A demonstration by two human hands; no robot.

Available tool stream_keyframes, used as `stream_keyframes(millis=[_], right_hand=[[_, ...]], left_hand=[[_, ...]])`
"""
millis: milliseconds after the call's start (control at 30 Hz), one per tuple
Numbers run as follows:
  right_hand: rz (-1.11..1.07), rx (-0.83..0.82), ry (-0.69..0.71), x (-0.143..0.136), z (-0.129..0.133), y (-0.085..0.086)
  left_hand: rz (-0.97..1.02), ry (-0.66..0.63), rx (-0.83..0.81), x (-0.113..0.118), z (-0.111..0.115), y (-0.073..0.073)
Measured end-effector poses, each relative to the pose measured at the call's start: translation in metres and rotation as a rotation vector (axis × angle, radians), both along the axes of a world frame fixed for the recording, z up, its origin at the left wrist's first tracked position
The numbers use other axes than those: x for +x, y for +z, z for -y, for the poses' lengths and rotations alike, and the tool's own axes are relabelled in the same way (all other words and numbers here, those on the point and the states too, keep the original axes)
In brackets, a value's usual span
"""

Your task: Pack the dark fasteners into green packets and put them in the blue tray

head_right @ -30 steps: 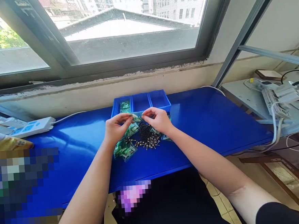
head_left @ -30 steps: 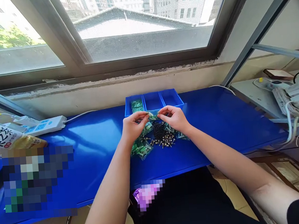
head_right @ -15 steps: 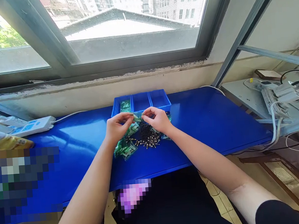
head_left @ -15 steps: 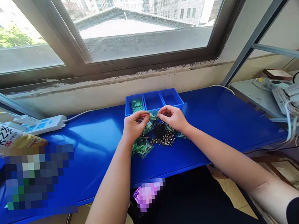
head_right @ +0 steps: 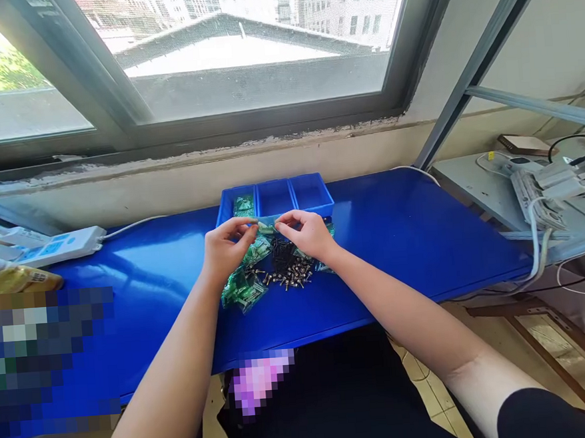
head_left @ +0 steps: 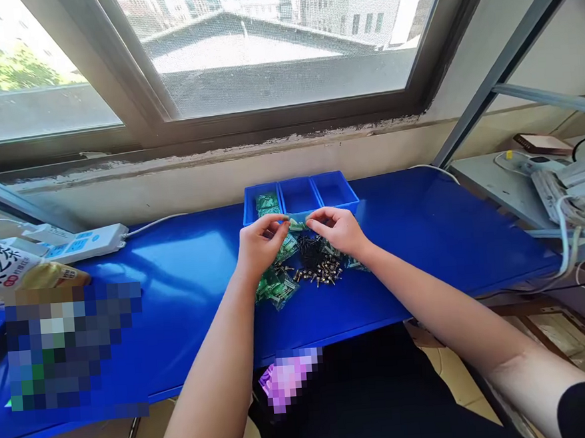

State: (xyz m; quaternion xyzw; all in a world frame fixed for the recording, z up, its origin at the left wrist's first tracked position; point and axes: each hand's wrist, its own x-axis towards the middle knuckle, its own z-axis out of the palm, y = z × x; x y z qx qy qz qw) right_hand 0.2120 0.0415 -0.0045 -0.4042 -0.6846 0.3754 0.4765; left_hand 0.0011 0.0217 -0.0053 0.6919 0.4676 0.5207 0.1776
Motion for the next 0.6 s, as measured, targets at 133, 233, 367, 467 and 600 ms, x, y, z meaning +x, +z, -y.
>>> stream_keyframes(millis=[133,233,367,467,600], right_hand=[[0.001,-0.007,-0.018,0.0008,0.0,0.0],[0.035,0.006,-0.005,0.0018,-0.0006,0.0005],[0.026,0.044,0.012,0.0018,-0.0022,-0.0023],[-0.032,-0.005,0.055,0.0011,-0.0034,-0.0061],[-0.095,-0.053,0.111,0.0009,-0.003,-0.0069]], left_hand=[[0.039,-0.019,-0.044,0.0,0.0001,-0.0017],[0.052,-0.023,-0.051,0.0,0.0001,-0.0018],[0.074,-0.024,-0.058,0.0003,0.0009,-0.0002],[0.074,-0.027,-0.048,0.0008,0.0025,0.0021],[0.101,-0.051,-0.062,0.0003,0.0039,0.0035]])
